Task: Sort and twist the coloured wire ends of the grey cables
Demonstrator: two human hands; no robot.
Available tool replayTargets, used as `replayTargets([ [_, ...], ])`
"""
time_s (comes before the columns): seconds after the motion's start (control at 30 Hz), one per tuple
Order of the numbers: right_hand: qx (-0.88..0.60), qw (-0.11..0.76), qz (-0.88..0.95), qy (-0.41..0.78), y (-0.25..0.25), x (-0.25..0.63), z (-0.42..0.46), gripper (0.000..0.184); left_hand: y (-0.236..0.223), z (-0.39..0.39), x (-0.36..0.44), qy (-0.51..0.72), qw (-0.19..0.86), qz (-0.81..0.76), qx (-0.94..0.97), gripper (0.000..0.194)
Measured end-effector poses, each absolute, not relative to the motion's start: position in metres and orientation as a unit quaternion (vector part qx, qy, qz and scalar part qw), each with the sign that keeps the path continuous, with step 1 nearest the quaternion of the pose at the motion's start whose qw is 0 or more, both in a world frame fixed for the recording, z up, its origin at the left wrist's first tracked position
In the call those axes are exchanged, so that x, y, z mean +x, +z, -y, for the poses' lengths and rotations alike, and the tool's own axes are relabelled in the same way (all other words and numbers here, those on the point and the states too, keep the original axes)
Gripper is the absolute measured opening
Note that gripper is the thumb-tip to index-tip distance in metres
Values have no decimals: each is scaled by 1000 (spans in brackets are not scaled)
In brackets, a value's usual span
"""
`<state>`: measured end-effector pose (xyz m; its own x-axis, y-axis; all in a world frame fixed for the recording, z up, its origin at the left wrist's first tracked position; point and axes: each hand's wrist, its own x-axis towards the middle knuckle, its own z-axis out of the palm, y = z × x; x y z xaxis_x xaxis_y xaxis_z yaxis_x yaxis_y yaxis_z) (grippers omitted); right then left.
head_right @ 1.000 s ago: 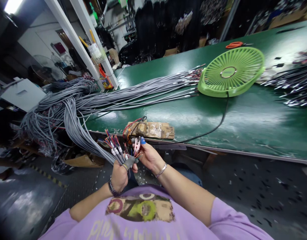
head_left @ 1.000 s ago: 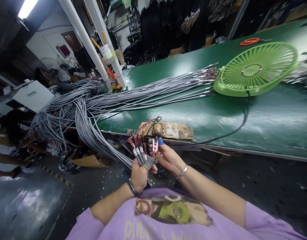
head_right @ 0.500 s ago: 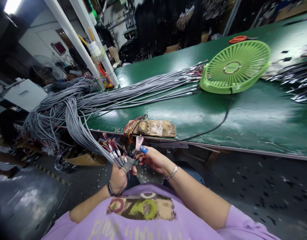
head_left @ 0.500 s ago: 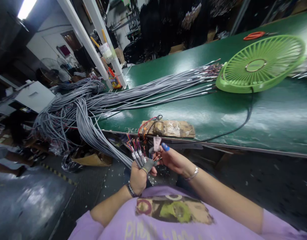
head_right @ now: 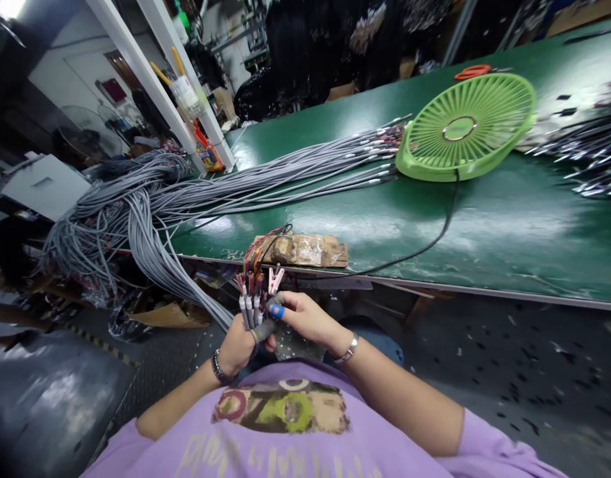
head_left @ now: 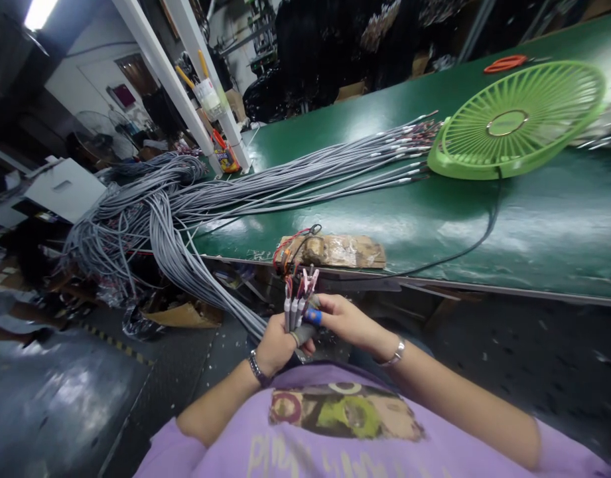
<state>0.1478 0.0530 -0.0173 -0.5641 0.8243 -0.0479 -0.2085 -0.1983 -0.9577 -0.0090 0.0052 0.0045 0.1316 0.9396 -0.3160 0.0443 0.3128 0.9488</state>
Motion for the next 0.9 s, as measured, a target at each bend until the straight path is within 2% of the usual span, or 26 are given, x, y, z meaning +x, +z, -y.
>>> replayTargets([
  [0.23, -312, 398, 458, 731, -13, 150, -42, 38, -4, -7, -5, 469, 561, -553, 398, 44],
  [0.37, -276, 418, 436, 748, -11, 137, -33, 36, 0, -7, -5, 435, 567, -541, 443, 46],
  [0.57, -274, 353, 485, 752, -9, 133, -38, 37, 2, -3, -12, 368, 577, -519, 513, 43],
  [0.9, -275, 380, 452, 759, 0, 130, -38, 42, -23, -1, -11, 485, 550, -528, 428, 42],
])
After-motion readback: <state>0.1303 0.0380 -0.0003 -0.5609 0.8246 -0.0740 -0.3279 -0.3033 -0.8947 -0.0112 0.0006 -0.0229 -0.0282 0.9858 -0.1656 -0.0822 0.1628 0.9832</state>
